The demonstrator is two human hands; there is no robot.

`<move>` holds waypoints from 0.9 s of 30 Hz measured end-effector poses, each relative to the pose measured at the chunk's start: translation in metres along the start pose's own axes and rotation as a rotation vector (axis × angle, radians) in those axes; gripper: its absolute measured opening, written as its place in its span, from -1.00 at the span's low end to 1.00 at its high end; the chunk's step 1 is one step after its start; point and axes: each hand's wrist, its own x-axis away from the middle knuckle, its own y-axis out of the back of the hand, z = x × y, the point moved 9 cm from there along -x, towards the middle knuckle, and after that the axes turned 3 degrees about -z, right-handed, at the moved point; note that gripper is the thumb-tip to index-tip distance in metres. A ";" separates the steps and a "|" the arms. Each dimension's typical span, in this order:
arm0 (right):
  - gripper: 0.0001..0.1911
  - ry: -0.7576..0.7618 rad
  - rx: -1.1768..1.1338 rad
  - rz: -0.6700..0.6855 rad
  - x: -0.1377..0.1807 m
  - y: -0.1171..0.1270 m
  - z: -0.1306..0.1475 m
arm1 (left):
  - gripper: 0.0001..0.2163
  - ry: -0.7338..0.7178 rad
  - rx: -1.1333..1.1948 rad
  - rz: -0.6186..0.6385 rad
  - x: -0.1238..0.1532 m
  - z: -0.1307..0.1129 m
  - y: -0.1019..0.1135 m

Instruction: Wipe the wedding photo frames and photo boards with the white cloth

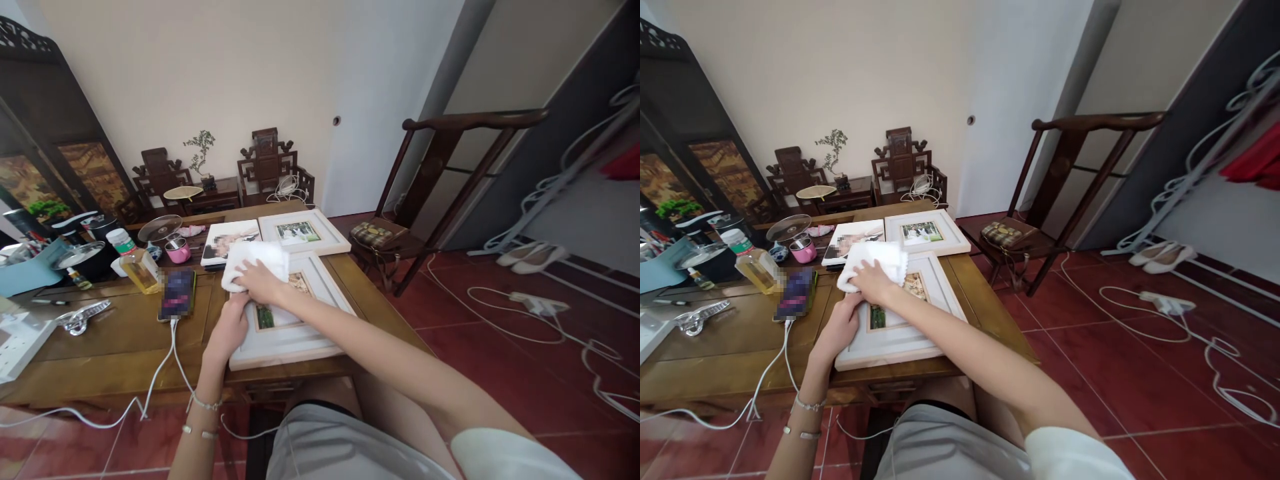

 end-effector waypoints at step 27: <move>-0.36 -0.157 -0.227 0.183 0.192 0.028 0.005 | -0.48 0.058 -0.007 0.021 0.006 0.015 -0.009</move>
